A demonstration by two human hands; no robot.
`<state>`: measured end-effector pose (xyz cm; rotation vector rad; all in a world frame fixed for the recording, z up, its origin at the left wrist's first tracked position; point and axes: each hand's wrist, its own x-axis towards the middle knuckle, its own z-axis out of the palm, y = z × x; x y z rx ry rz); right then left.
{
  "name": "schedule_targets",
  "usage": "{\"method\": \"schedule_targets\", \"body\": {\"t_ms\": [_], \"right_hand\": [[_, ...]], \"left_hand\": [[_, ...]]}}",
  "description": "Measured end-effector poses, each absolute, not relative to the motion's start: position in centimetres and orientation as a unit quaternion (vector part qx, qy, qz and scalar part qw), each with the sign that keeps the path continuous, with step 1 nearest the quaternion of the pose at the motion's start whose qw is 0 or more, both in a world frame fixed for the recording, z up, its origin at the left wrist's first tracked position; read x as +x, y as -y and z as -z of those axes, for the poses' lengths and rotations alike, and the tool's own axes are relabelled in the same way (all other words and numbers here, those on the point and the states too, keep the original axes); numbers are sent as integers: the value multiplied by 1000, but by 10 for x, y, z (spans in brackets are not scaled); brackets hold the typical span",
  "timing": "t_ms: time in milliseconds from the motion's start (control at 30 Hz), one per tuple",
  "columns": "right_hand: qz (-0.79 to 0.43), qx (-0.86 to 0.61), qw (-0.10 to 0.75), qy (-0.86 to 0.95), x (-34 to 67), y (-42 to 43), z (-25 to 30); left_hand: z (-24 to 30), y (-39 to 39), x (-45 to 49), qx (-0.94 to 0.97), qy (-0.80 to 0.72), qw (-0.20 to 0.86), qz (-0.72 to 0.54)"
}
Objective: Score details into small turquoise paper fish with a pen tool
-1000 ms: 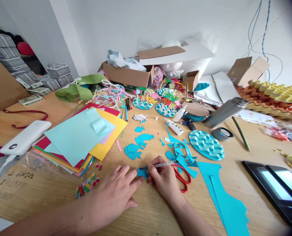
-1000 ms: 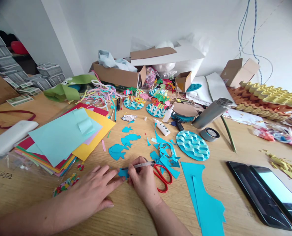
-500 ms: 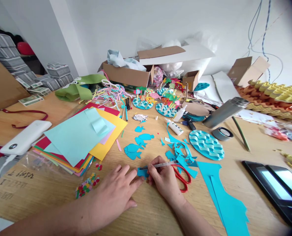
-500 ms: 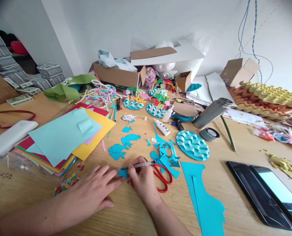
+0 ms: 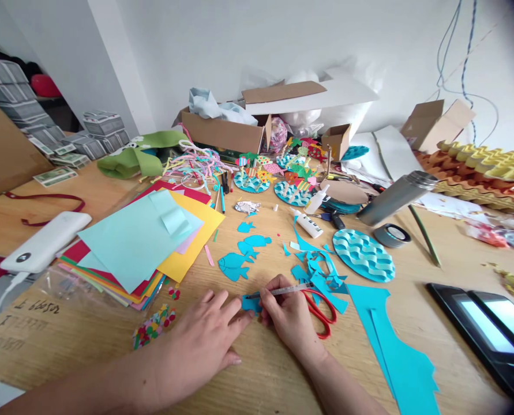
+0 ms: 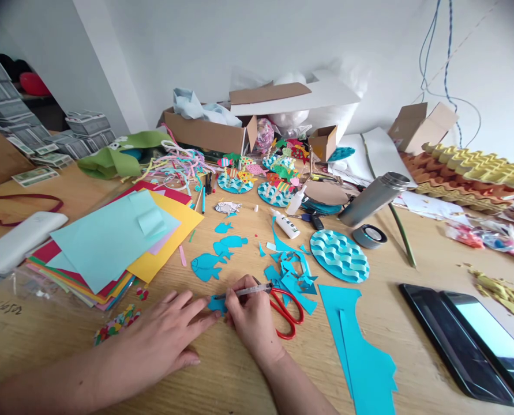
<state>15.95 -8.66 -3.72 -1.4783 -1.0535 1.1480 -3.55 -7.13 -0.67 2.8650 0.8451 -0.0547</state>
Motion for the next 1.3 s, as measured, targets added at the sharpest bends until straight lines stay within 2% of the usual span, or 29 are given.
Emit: {"method": "schedule_targets", "body": {"t_ms": [1300], "right_hand": [[-475,-594,483,434,160,87,40]], "left_hand": [[4,71,-32,954,-286,82,31]]}}
